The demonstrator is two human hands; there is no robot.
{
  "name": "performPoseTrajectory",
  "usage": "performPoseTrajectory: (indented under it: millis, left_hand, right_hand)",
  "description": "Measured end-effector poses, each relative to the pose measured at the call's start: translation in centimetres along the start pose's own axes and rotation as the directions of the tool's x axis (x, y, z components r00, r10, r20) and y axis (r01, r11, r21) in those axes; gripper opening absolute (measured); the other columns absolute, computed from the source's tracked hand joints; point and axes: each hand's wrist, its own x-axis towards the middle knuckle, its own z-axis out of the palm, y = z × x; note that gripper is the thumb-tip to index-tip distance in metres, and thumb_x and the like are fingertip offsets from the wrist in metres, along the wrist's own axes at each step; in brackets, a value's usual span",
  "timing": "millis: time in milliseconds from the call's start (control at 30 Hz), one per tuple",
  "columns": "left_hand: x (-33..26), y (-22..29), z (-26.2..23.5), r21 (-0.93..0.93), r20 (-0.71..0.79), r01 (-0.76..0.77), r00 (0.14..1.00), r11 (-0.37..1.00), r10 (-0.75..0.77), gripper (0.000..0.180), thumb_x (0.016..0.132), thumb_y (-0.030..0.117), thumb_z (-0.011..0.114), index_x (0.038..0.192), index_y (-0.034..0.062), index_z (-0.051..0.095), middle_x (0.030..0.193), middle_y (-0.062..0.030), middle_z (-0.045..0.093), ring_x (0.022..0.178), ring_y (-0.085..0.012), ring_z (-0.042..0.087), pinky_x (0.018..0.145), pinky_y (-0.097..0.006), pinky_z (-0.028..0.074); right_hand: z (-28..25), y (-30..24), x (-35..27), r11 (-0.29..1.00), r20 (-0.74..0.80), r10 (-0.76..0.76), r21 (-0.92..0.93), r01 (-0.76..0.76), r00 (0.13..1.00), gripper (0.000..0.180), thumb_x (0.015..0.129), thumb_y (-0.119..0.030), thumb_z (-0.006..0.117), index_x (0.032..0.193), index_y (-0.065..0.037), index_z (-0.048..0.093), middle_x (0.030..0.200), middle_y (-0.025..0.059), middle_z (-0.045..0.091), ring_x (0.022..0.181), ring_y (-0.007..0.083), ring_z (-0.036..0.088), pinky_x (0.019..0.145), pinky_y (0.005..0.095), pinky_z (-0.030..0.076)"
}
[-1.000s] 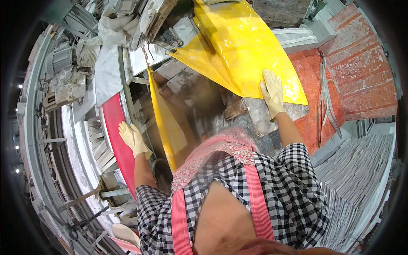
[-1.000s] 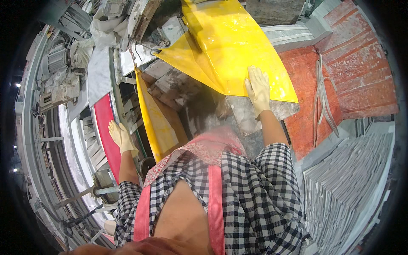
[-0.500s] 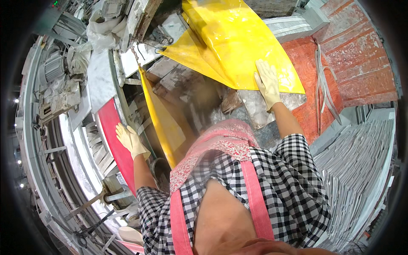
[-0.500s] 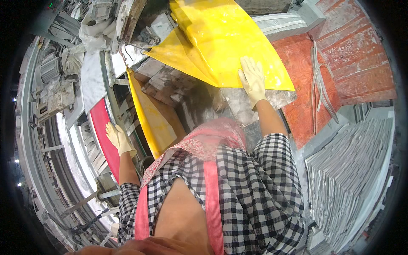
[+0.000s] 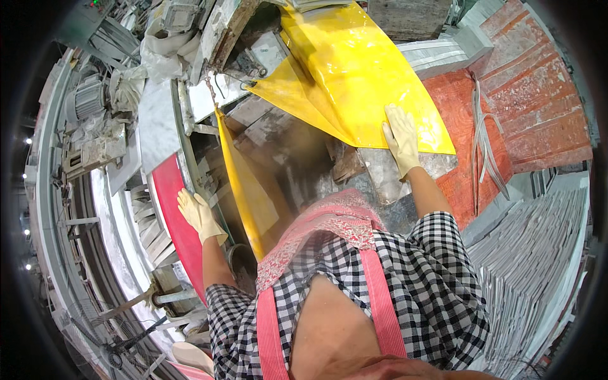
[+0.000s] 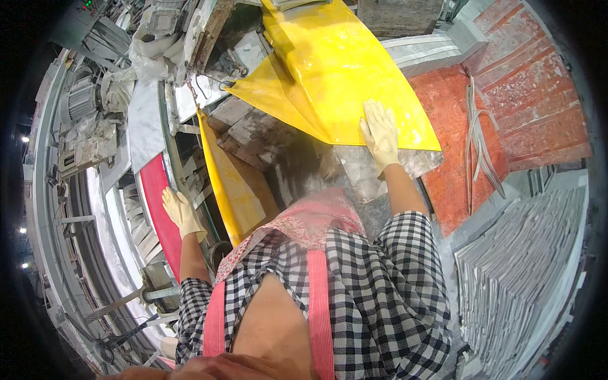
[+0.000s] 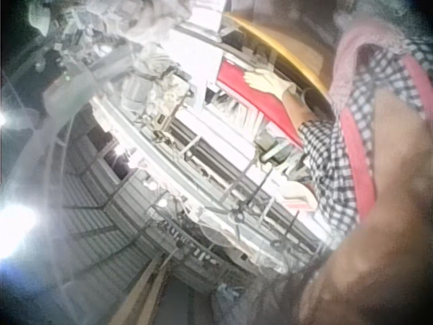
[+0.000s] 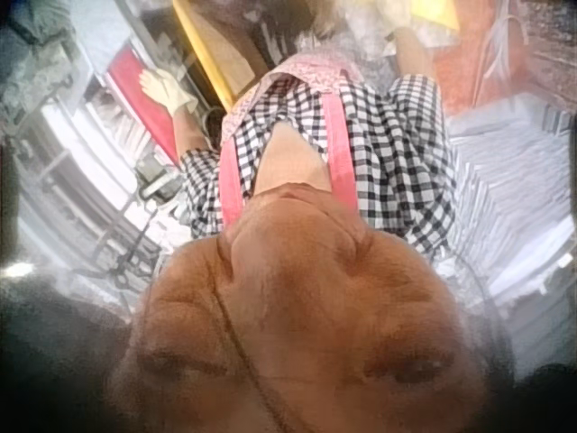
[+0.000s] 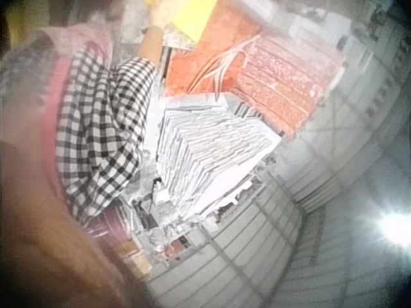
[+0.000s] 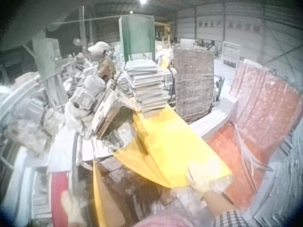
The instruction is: The person repeatedly picks up rectangular tiles from a conveyor and stacks them on a yellow tray. They handle the tiles one at a time, aligning each piece before placing it on the growing stack. The person wears gloves and a checkered shirt with a pink apron.
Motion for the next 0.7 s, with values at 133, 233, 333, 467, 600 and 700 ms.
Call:
performPoseTrajectory:
  millis: [133, 233, 333, 467, 600, 700]
  left_hand:
    - [0.20, -0.07, 0.27, -0.024, -0.036, -0.057, 0.998, 0.998, 0.056, 0.055, 0.104, 0.027, 0.047, 0.150, -0.0016, 0.045, 0.154, -0.0218, 0.048, 0.145, -0.0372, 0.042, 0.122, -0.047, 0.029]
    - [0.46, 0.02, 0.54, 0.015, -0.006, -0.025, 1.000, 1.000, 0.025, 0.054, 0.104, 0.027, 0.046, 0.149, -0.0026, 0.047, 0.154, -0.0228, 0.048, 0.145, -0.0377, 0.042, 0.122, -0.047, 0.029]
    - [0.56, 0.00, 0.49, 0.014, 0.013, -0.023, 1.000, 1.000, 0.022, 0.053, 0.104, 0.027, 0.046, 0.148, -0.0031, 0.049, 0.153, -0.0240, 0.048, 0.145, -0.0383, 0.042, 0.122, -0.047, 0.029]
    - [0.39, -0.13, 0.13, 0.018, 0.024, -0.020, 1.000, 1.000, 0.020, 0.053, 0.103, 0.027, 0.047, 0.147, -0.0040, 0.049, 0.153, -0.0249, 0.048, 0.144, -0.0391, 0.043, 0.122, -0.047, 0.030]
    - [0.28, -0.15, -0.04, 0.016, -0.002, -0.021, 1.000, 1.000, 0.021, 0.054, 0.103, 0.027, 0.048, 0.148, -0.0042, 0.048, 0.153, -0.0246, 0.048, 0.144, -0.0390, 0.043, 0.122, -0.047, 0.030]
    - [0.34, -0.20, 0.13, -0.004, -0.023, -0.021, 1.000, 1.000, 0.021, 0.055, 0.103, 0.027, 0.048, 0.148, -0.0038, 0.047, 0.153, -0.0246, 0.048, 0.144, -0.0388, 0.043, 0.122, -0.047, 0.030]
  right_hand:
    - [0.19, 0.26, 0.38, 0.998, -0.052, -0.064, -0.017, 0.063, 0.997, 0.050, 0.106, -0.032, 0.047, 0.147, -0.005, 0.051, 0.152, 0.0174, 0.051, 0.145, 0.0340, 0.042, 0.123, 0.0490, 0.024]
    - [0.35, 0.46, 0.74, 0.999, -0.014, -0.044, -0.020, 0.044, 0.999, 0.050, 0.105, -0.033, 0.047, 0.147, -0.005, 0.052, 0.151, 0.0178, 0.051, 0.144, 0.0350, 0.042, 0.122, 0.0504, 0.024]
    - [0.38, 0.38, 0.69, 0.999, -0.030, -0.038, -0.002, 0.038, 0.999, 0.051, 0.105, -0.034, 0.046, 0.147, -0.005, 0.052, 0.151, 0.0180, 0.051, 0.144, 0.0350, 0.042, 0.122, 0.0506, 0.024]
    - [0.05, 0.05, 0.28, 1.000, -0.021, -0.029, -0.003, 0.029, 0.999, 0.053, 0.106, -0.036, 0.043, 0.148, -0.005, 0.051, 0.152, 0.0185, 0.050, 0.145, 0.0342, 0.041, 0.123, 0.0500, 0.023]
    - [-0.23, -0.15, 0.12, 0.999, -0.047, -0.053, 0.007, 0.053, 0.997, 0.053, 0.107, -0.037, 0.042, 0.148, -0.005, 0.051, 0.152, 0.0184, 0.050, 0.146, 0.0335, 0.040, 0.123, 0.0494, 0.022]
    - [-0.12, -0.10, 0.24, 1.000, -0.012, -0.032, 0.002, 0.032, 0.999, 0.053, 0.106, -0.037, 0.043, 0.148, -0.005, 0.050, 0.153, 0.0179, 0.050, 0.146, 0.0339, 0.040, 0.123, 0.0495, 0.022]
